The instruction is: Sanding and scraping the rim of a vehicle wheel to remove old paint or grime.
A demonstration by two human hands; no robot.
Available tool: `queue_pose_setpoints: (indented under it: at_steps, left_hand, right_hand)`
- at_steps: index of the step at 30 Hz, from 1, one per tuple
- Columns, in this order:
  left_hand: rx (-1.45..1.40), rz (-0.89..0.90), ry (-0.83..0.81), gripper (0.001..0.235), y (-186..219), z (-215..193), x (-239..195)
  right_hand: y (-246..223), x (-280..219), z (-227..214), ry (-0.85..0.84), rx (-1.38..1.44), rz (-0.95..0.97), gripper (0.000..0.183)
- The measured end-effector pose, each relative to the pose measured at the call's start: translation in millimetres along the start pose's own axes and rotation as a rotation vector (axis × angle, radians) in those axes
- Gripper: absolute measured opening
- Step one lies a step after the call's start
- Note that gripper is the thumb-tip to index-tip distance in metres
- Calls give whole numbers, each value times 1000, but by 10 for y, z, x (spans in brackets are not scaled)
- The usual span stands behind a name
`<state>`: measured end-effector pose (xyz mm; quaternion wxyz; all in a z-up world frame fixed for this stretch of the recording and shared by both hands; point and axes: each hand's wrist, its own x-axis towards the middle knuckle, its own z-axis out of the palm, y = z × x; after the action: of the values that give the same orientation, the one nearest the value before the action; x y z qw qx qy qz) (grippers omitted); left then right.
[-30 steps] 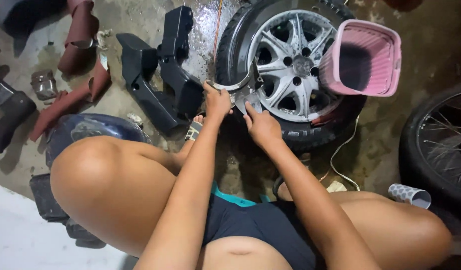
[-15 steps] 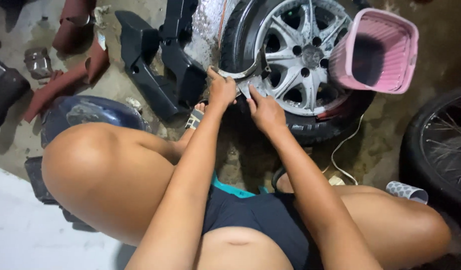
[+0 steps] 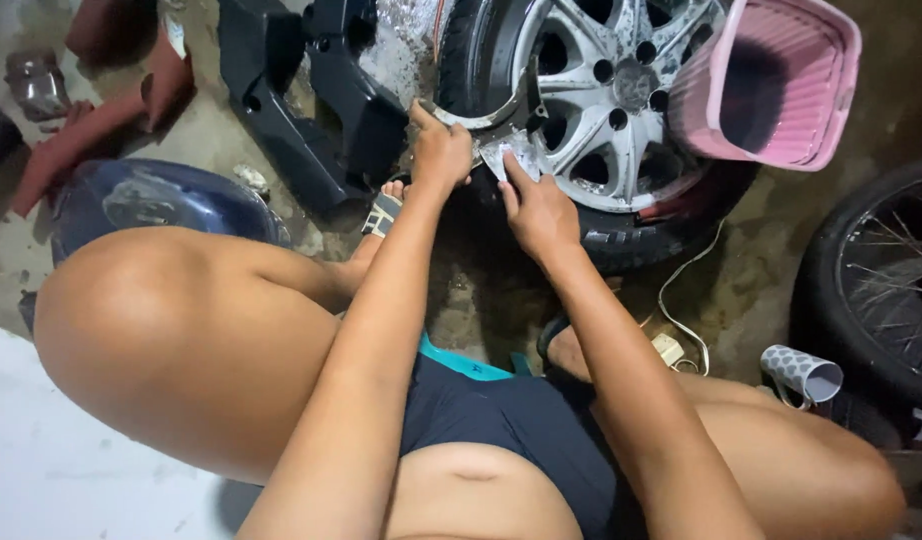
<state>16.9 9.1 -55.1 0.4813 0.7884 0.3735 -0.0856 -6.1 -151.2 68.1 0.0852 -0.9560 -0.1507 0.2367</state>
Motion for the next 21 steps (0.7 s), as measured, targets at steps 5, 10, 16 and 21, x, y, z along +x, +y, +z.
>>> queue_pose_setpoints:
  at_steps: [5, 10, 16, 21]
  left_hand:
    - [-31, -86, -58, 71, 275, -223, -192]
    - [-44, -87, -47, 72, 168, -170, -134]
    - [-28, -44, -22, 71, 170, -106, -107]
    - [-56, -68, -30, 69, 211, -163, -106]
  right_hand:
    - [132, 55, 198, -4, 9, -11, 50]
    - [91, 87, 265, 15, 84, -10, 51]
    - [50, 85, 184, -44, 68, 38, 51]
    - [84, -16, 255, -19, 60, 7, 51]
